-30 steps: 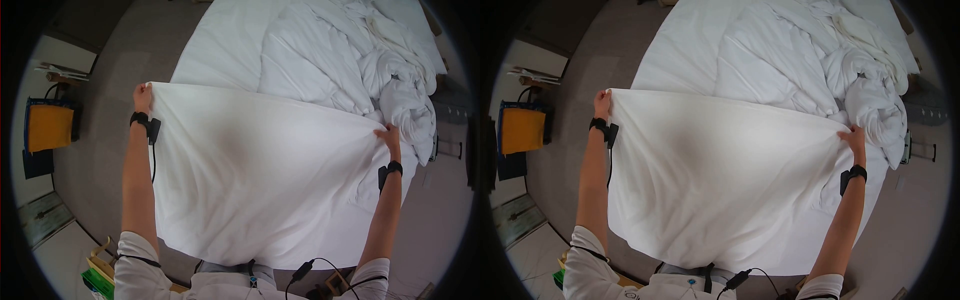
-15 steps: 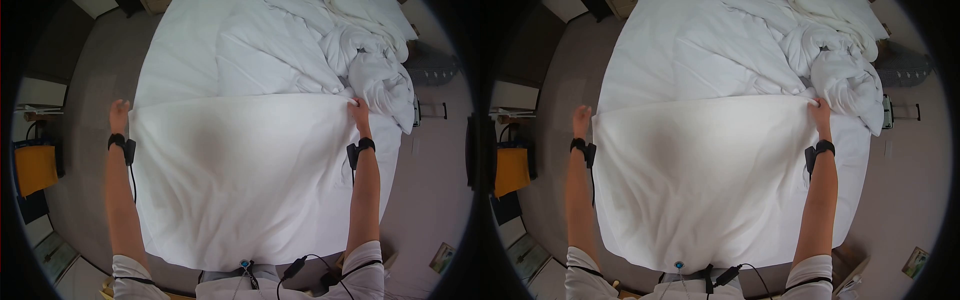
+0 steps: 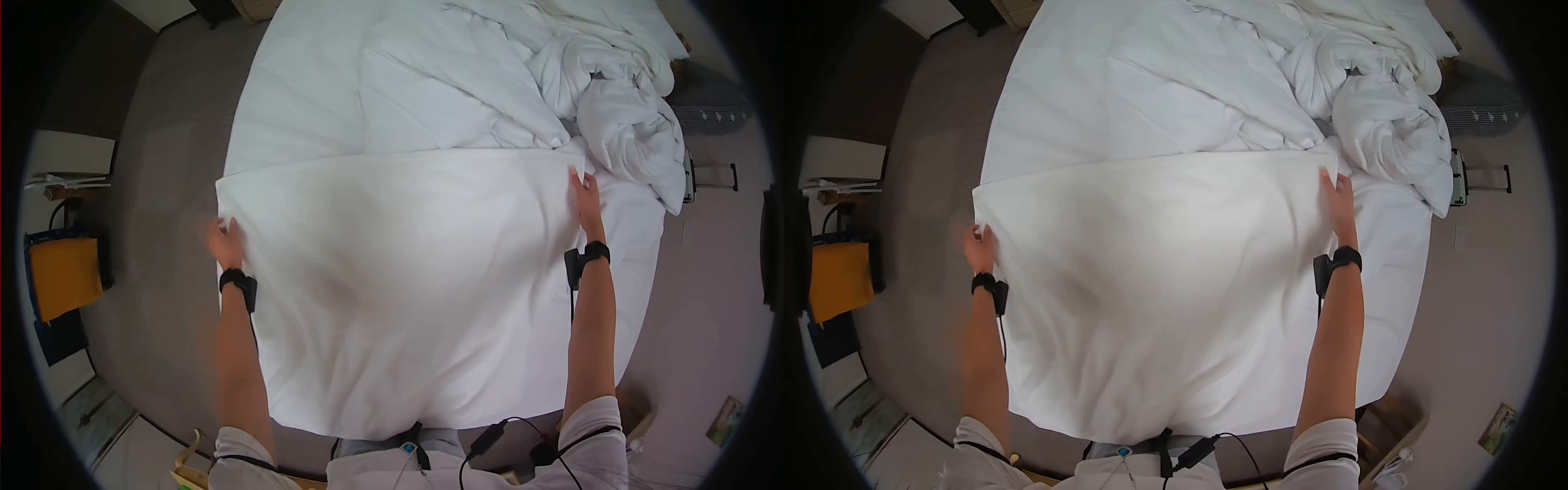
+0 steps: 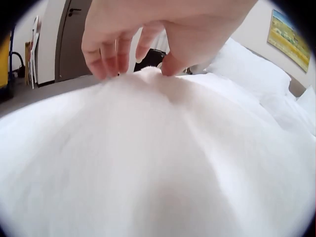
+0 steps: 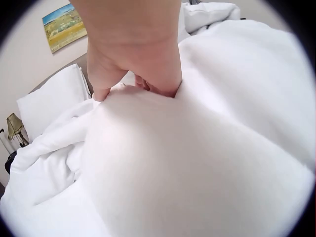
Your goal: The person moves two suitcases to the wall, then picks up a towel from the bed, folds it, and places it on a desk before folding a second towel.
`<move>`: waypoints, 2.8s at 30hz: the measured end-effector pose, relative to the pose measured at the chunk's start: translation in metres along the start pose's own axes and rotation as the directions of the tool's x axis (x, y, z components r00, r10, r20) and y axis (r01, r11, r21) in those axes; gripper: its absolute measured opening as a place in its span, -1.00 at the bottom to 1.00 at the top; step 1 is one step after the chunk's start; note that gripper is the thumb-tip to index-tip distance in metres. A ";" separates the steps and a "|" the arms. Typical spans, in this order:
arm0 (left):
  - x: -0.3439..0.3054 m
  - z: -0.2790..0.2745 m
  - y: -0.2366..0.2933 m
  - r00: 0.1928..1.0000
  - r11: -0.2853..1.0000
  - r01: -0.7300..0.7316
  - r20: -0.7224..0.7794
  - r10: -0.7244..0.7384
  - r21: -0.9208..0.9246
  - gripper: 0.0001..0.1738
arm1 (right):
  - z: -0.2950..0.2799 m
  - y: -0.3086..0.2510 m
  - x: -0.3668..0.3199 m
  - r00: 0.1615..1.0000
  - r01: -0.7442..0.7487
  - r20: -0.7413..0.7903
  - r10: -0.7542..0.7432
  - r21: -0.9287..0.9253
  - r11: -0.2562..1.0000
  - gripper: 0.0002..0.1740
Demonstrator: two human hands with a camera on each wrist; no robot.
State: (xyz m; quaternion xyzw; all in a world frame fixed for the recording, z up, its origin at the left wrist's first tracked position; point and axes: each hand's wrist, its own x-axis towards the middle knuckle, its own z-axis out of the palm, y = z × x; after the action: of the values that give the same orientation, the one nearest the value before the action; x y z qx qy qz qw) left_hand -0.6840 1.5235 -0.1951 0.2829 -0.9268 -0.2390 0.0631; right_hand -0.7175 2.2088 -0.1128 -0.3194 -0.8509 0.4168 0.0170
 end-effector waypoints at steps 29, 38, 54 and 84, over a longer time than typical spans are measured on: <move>-0.147 -0.079 -0.133 0.974 0.990 0.143 0.175 -0.141 0.003 -0.62 | -0.021 0.145 -0.131 0.979 -0.114 0.157 0.130 -0.112 0.987 -0.53; -0.224 -0.108 -0.128 0.751 0.791 0.564 0.546 -0.371 -0.239 -0.35 | -0.051 0.184 -0.236 0.969 -0.216 0.100 0.227 -0.110 0.970 -0.42; -0.310 -0.140 -0.182 0.949 0.955 0.287 0.159 -0.273 -0.074 -0.51 | -0.054 0.307 -0.360 0.974 -0.201 0.099 0.205 -0.053 0.978 -0.74; -0.430 -0.186 -0.265 0.341 0.152 0.938 0.739 -0.581 -0.313 -0.35 | -0.138 0.298 -0.479 0.454 -0.883 0.465 0.760 0.118 0.455 -0.62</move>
State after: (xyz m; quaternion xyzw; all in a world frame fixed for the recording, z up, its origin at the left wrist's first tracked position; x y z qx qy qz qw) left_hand -0.1486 1.4936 -0.1515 0.6117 -0.4436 -0.6281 -0.1858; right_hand -0.1378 2.1719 -0.1236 -0.6091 -0.4831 0.5607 -0.2848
